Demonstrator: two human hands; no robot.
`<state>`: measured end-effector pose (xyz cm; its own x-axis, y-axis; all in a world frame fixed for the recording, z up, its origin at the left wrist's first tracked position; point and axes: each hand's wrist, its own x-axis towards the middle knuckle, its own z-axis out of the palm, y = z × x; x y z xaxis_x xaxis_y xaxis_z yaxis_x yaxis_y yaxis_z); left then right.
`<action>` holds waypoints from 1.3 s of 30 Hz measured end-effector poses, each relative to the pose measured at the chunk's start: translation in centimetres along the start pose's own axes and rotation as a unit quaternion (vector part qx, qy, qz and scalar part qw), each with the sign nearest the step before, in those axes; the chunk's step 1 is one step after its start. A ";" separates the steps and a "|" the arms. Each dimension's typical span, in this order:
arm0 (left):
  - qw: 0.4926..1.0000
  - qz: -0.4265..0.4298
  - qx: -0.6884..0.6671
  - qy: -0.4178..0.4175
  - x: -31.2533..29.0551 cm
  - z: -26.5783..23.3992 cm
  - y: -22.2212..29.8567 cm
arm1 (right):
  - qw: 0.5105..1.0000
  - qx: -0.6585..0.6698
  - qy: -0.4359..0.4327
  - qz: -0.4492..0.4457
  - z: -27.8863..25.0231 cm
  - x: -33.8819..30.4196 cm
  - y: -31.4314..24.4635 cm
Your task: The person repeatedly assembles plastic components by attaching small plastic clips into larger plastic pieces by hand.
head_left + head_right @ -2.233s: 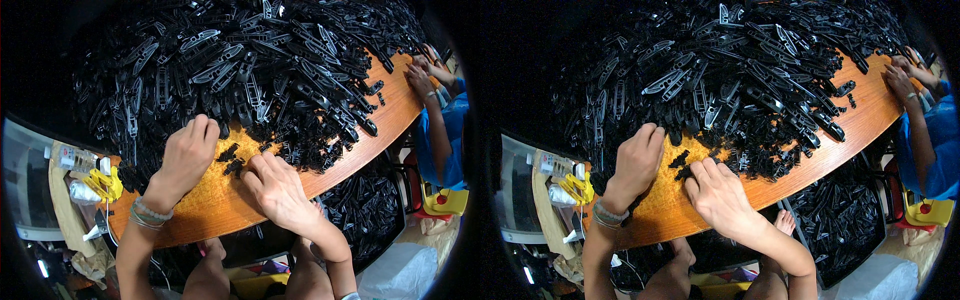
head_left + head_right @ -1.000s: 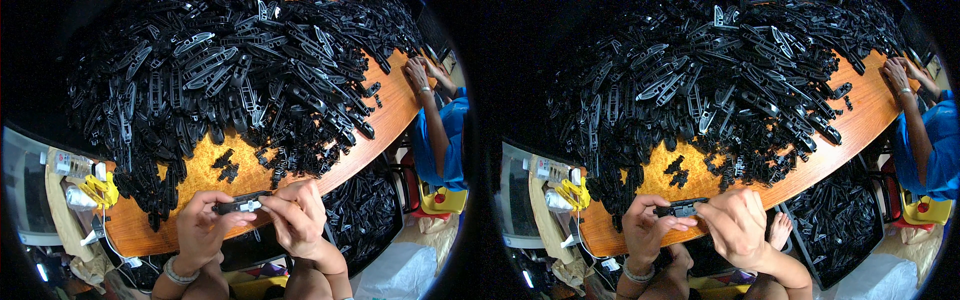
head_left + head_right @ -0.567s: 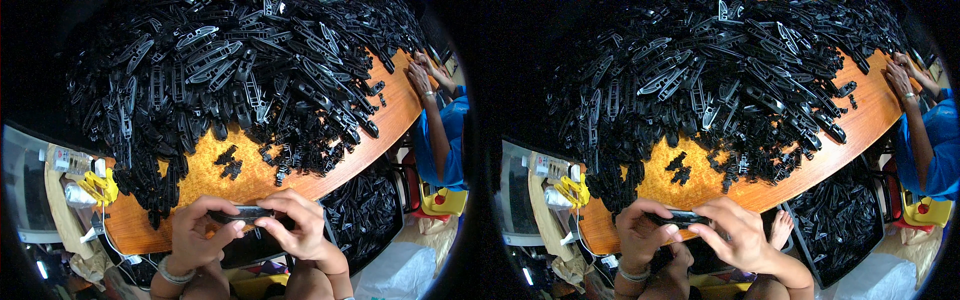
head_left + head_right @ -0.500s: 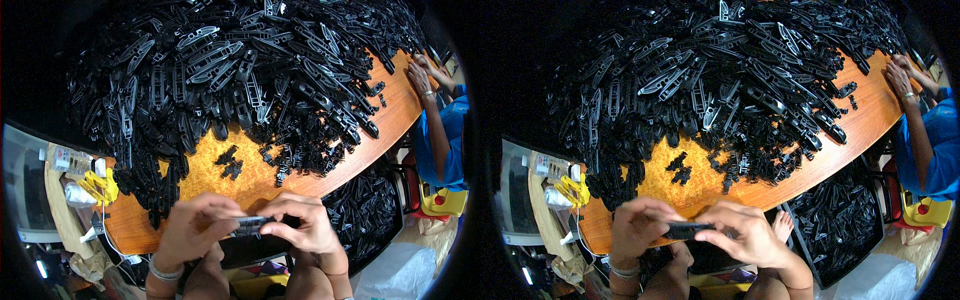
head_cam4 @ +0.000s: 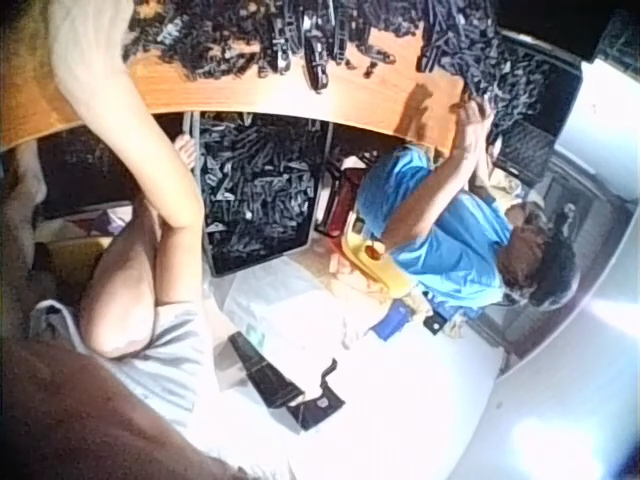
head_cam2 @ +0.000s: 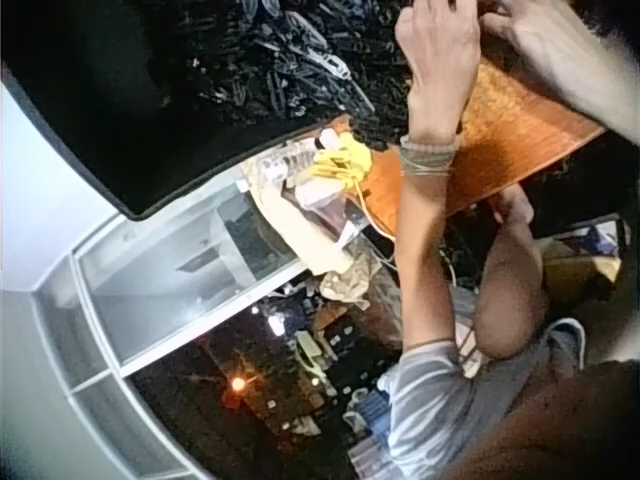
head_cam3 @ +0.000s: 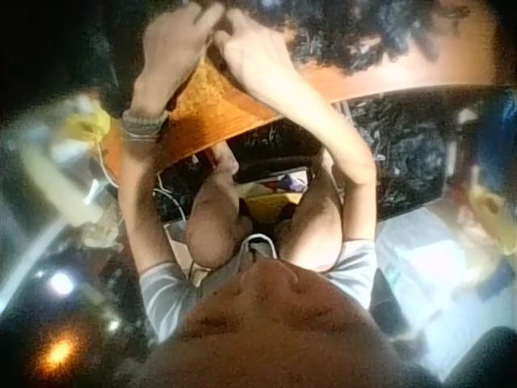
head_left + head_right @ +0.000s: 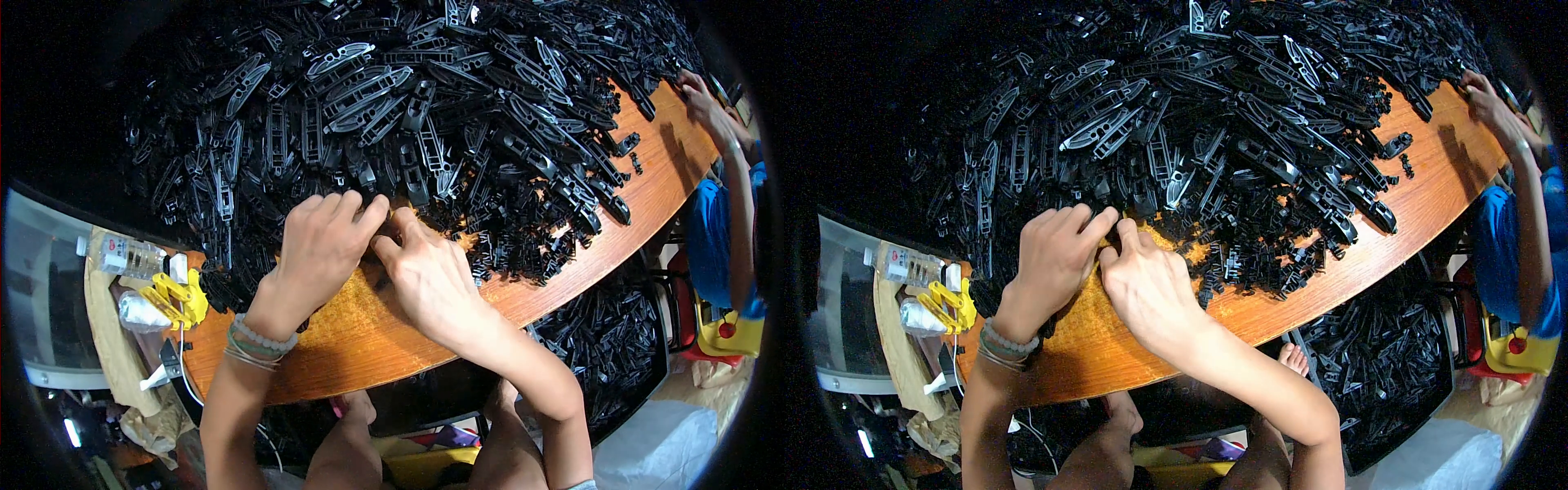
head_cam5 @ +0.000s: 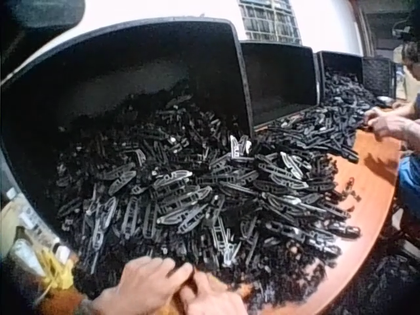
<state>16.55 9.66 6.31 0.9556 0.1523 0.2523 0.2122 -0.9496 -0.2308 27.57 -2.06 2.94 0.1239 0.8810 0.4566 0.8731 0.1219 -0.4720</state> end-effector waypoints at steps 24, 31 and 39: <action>0.937 -0.166 -0.194 0.239 -0.1 -1.1 1.9 | 0.996 0.013 0.066 0.051 -0.7 -3.7 0.3; 0.722 -0.309 -0.601 0.145 -2.7 -2.7 5.0 | 0.988 0.055 0.137 0.047 -0.3 -4.4 0.1; 0.819 -0.323 -0.474 0.006 -3.3 -1.7 5.7 | 0.991 0.019 0.106 0.080 0.0 -3.9 0.2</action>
<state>14.26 3.24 5.79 0.7030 0.7099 0.0434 0.4141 -0.4582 0.7865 27.28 -5.44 1.07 0.3590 0.7753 0.5196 0.8163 0.0092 -0.5776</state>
